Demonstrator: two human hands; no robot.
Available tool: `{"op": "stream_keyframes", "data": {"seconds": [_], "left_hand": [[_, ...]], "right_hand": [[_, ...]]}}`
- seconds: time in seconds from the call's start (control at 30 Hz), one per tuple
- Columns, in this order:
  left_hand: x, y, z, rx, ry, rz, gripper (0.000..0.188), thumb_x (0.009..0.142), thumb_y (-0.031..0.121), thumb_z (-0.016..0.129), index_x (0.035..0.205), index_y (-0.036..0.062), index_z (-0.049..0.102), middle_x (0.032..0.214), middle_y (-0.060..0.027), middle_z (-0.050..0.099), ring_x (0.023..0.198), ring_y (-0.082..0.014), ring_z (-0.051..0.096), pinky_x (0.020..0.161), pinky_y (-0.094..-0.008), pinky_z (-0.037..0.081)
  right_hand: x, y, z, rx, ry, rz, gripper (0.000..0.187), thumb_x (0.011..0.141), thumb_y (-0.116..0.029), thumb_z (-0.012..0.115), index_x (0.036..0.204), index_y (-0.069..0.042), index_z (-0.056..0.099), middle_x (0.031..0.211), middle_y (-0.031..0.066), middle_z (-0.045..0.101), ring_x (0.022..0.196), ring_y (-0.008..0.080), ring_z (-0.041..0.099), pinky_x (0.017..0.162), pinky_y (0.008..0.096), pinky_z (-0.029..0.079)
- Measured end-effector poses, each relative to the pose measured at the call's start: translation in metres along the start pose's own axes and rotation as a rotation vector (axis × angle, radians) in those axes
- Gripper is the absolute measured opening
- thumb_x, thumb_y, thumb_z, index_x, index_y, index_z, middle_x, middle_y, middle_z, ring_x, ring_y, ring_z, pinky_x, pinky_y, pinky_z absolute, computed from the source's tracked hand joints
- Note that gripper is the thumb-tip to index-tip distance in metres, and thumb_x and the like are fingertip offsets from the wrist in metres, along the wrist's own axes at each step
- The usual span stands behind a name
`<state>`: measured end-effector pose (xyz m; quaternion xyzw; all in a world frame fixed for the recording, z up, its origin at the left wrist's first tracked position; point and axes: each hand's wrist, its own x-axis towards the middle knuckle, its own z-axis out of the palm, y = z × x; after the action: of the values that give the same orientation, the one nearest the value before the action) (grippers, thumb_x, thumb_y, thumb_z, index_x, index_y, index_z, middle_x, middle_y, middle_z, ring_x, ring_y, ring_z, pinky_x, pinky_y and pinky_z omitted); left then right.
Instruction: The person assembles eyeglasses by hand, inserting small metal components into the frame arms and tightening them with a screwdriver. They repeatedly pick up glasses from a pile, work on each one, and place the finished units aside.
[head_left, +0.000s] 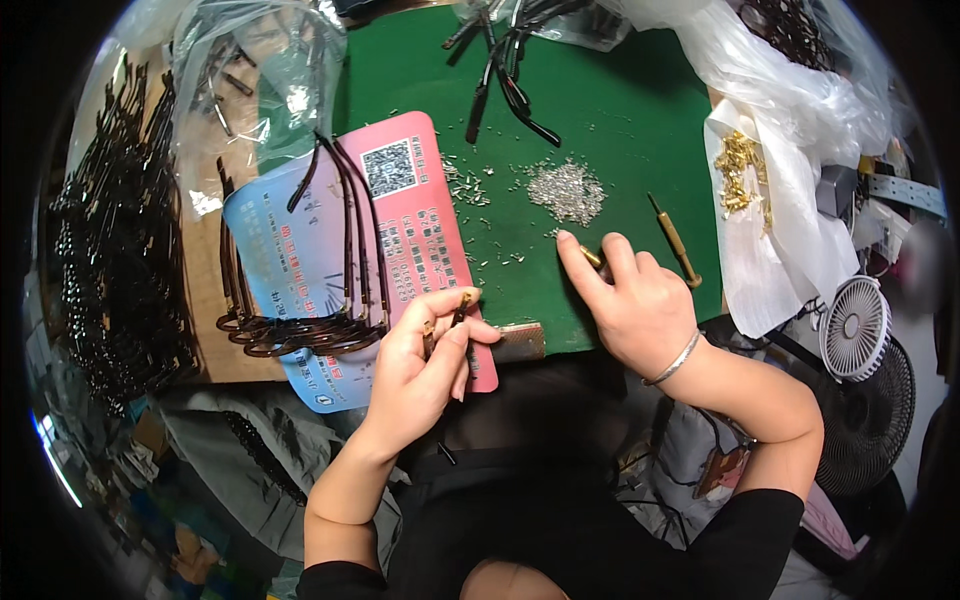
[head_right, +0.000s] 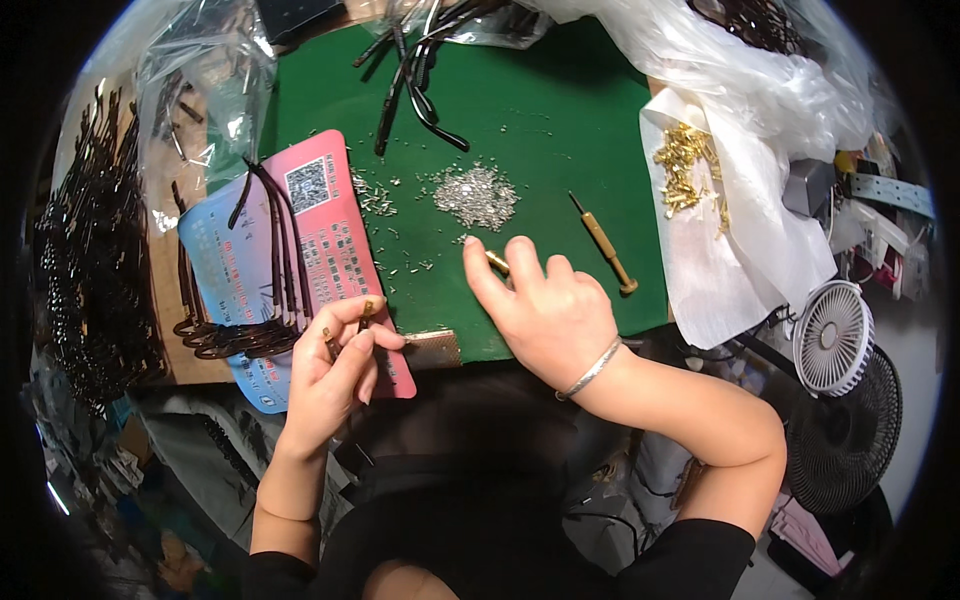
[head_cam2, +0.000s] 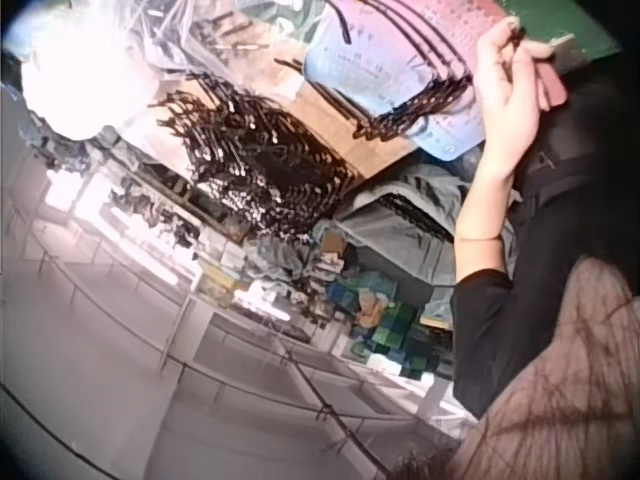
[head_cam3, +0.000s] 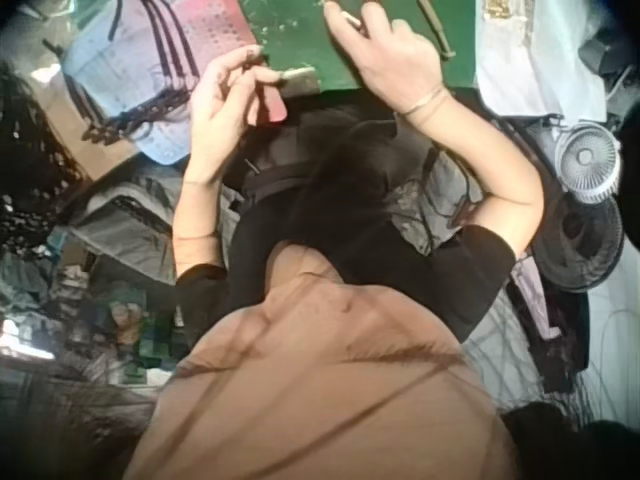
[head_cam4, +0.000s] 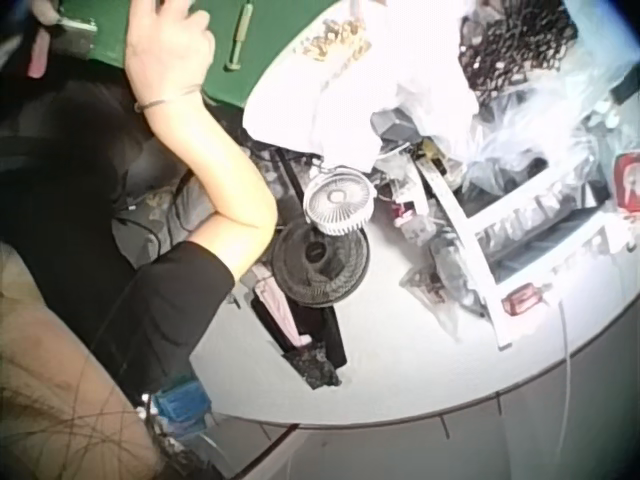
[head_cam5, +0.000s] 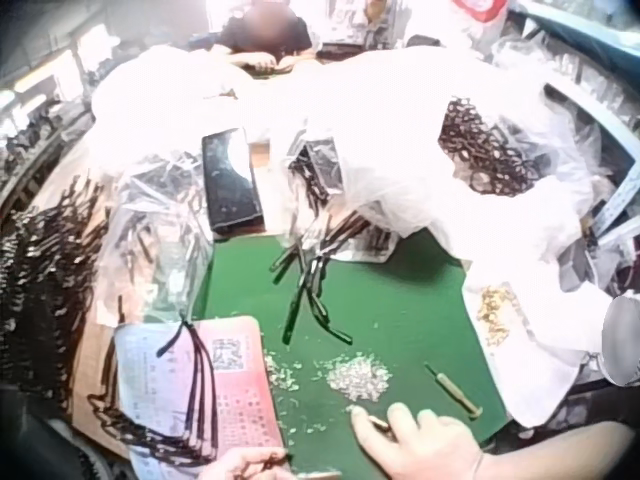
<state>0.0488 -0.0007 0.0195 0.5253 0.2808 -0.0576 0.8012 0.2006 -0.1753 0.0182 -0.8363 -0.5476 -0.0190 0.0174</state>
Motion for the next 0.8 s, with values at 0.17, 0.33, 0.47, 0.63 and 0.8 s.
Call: {"op": "stream_keyframes", "data": {"seconds": [0.17,0.33,0.47,0.63,0.8], "left_hand": [[-0.003,-0.007,0.003,0.083,0.038,0.053,0.027,0.095,0.001,0.039,0.122,-0.0025,0.043,0.098,-0.0108,0.063,0.056,-0.0036,0.049,0.053,-0.0165,0.041],[0.0,-0.019,0.014,0.546,0.197,0.318,0.03,0.087,-0.005,0.045,0.117,-0.0034,0.049,0.093,-0.0113,0.064,0.073,-0.0144,0.062,0.067,-0.0256,0.049],[-0.003,-0.024,0.018,0.599,0.25,0.331,0.034,0.082,-0.007,0.047,0.116,-0.0041,0.051,0.09,-0.0143,0.063,0.076,-0.0194,0.063,0.069,-0.0285,0.05],[-0.002,-0.031,0.02,0.584,0.261,0.359,0.037,0.08,-0.007,0.048,0.117,-0.0039,0.051,0.085,-0.0126,0.062,0.07,-0.018,0.062,0.065,-0.0283,0.05],[-0.002,-0.033,0.021,0.656,0.273,0.419,0.04,0.078,-0.009,0.05,0.117,-0.0036,0.052,0.081,-0.0122,0.061,0.066,-0.0189,0.062,0.061,-0.0291,0.05]], "right_hand": [[0.002,-0.008,-0.027,0.75,-0.225,0.128,0.035,0.084,-0.009,0.055,0.119,-0.013,0.051,0.09,0.0126,0.051,0.069,0.0281,0.06,0.057,0.0357,0.05],[0.017,-0.031,-0.03,1.011,-0.259,-0.002,0.028,0.085,-0.008,0.054,0.112,-0.003,0.049,0.089,0.0091,0.052,0.074,0.0257,0.051,0.057,0.035,0.053],[0.016,-0.031,-0.025,0.98,-0.258,-0.031,0.024,0.084,-0.008,0.055,0.107,-0.001,0.049,0.085,0.0075,0.052,0.074,0.024,0.051,0.052,0.0319,0.053],[0.015,-0.033,-0.029,0.912,-0.246,-0.043,0.023,0.084,-0.009,0.056,0.104,0.001,0.049,0.084,0.0076,0.052,0.072,0.0226,0.051,0.051,0.0303,0.053],[0.013,-0.036,-0.031,0.8,-0.335,-0.008,0.023,0.085,-0.01,0.054,0.107,-0.003,0.05,0.085,0.0106,0.053,0.08,0.0248,0.056,0.052,0.0337,0.053]]}}
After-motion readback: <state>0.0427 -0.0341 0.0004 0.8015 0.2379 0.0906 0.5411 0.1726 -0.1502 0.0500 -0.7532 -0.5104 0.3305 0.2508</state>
